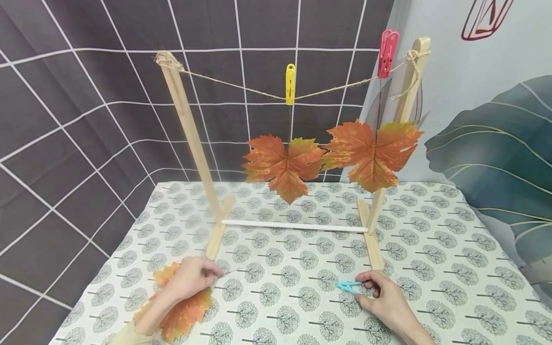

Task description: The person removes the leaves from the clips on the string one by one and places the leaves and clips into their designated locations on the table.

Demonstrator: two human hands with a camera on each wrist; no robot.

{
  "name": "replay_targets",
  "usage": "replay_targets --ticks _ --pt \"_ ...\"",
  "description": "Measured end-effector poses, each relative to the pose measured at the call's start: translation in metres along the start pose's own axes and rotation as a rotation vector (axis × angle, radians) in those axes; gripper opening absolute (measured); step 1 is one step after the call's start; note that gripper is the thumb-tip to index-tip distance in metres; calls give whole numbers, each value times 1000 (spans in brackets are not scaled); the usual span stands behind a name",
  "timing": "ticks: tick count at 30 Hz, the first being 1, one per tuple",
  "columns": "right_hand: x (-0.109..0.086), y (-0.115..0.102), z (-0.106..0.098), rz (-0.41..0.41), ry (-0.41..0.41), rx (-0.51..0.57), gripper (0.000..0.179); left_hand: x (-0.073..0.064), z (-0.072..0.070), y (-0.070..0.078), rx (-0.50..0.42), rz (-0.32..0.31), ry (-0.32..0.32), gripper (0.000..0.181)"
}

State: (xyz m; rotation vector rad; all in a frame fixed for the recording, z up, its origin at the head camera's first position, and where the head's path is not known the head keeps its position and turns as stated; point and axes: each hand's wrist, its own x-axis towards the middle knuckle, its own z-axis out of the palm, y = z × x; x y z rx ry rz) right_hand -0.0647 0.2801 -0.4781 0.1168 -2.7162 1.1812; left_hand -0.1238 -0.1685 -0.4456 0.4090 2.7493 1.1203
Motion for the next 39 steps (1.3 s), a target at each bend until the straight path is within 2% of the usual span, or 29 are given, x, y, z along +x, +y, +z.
replay_targets --ticks 11,17,21,24,30,36,39 --pt "0 -2 -2 30 -24 28 38 0 2 -4 -24 22 9 21" --pt "2 -5 -8 98 -101 101 36 2 2 -7 -41 13 6 17" --pt "7 -8 -16 135 -173 110 34 3 1 -8 -39 19 43 15" --pt "11 -10 -22 131 -174 93 33 5 0 -6 -31 41 97 13" --pt "23 -23 -34 46 -119 102 29 11 -7 10 -63 111 178 13" --pt "41 -39 -46 -169 -85 142 24 23 -13 30 -181 145 266 19" --pt "49 -49 -53 -232 -89 170 25 30 -16 43 -226 175 327 21"
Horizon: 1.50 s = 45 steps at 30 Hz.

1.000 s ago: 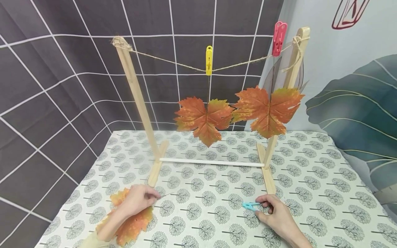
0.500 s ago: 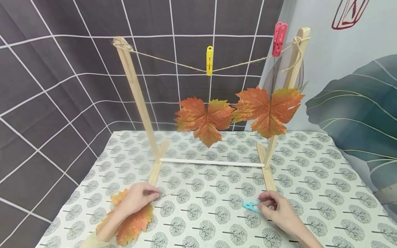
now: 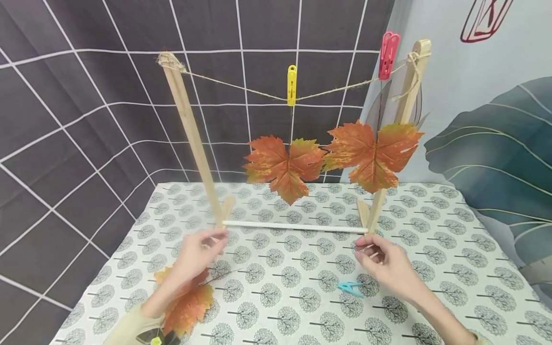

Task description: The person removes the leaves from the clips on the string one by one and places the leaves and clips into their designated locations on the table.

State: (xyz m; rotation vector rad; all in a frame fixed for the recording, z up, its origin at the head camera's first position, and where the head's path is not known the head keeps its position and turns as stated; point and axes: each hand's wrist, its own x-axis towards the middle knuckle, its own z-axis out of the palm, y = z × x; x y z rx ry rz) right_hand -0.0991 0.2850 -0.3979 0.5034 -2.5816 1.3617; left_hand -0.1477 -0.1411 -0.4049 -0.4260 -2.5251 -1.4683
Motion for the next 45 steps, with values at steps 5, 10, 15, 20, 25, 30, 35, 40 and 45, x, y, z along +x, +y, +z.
replay_targets --ticks 5,10,15,20,25,30,35,40,45 --pt "16 -19 -9 -68 -5 -23 26 15 2 24 -101 43 59 26" --pt "34 -39 -19 -144 34 -32 27 31 3 45 -177 91 100 36" --pt "50 -56 -31 -198 61 -50 28 48 5 66 -251 175 123 37" --pt "63 -72 -38 -249 69 -63 30 61 8 85 -306 246 126 34" --pt "74 -87 -42 -250 71 -76 30 72 11 101 -355 278 130 33" --pt "84 -104 -46 -301 87 -90 33 82 14 113 -373 293 125 33" --pt "95 -120 -48 -359 102 -89 34 90 16 119 -398 282 118 34" --pt "106 -136 -51 -346 121 -82 31 97 19 124 -417 291 125 33" --pt "115 -153 -57 -309 134 -63 25 108 22 134 -429 304 135 30"
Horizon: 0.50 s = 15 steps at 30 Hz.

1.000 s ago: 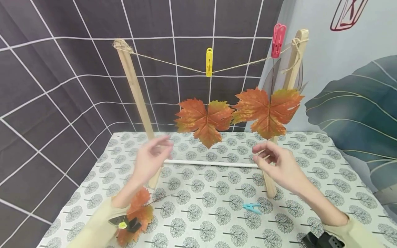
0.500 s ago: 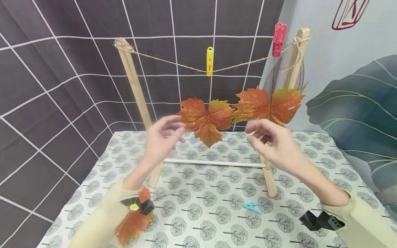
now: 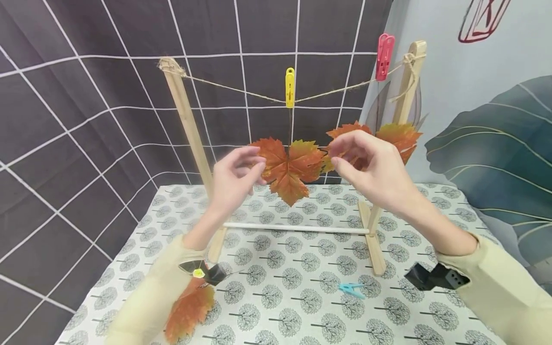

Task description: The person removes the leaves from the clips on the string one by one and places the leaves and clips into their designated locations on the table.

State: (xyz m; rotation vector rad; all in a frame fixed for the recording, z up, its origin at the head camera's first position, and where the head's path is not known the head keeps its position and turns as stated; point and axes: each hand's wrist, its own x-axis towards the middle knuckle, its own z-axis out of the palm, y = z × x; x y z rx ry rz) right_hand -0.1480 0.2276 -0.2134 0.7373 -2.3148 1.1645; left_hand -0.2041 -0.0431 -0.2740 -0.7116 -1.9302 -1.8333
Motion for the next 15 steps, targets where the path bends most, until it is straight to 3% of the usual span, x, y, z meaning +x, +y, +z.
replay_targets --ticks 15 --pt "39 -18 -2 53 84 -8 21 28 24 4 -18 -14 30 27"
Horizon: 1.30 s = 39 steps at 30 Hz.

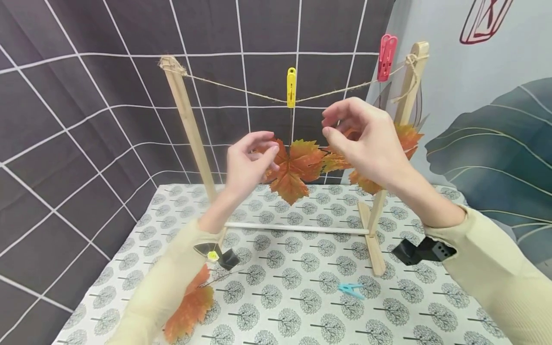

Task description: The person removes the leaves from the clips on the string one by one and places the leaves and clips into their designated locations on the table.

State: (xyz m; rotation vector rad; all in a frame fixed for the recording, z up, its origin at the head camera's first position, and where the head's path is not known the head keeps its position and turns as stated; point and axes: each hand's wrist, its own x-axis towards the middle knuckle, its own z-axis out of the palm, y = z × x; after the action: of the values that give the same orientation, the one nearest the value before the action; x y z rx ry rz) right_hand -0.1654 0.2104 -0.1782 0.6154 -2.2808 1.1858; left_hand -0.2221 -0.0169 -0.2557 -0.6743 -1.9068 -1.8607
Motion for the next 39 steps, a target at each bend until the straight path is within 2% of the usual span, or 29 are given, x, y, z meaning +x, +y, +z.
replay_targets --ticks 5,13,25,39 --pt "9 -4 -1 4 21 43 22 5 6 1 -4 14 -1 27" --pt "22 -11 3 -17 35 44 25 10 12 -3 -5 32 15 26" --pt "41 -22 7 -3 26 -30 29 16 21 4 16 42 23 26" --pt "69 -33 13 96 -38 -31 36 21 30 2 63 41 32 26"
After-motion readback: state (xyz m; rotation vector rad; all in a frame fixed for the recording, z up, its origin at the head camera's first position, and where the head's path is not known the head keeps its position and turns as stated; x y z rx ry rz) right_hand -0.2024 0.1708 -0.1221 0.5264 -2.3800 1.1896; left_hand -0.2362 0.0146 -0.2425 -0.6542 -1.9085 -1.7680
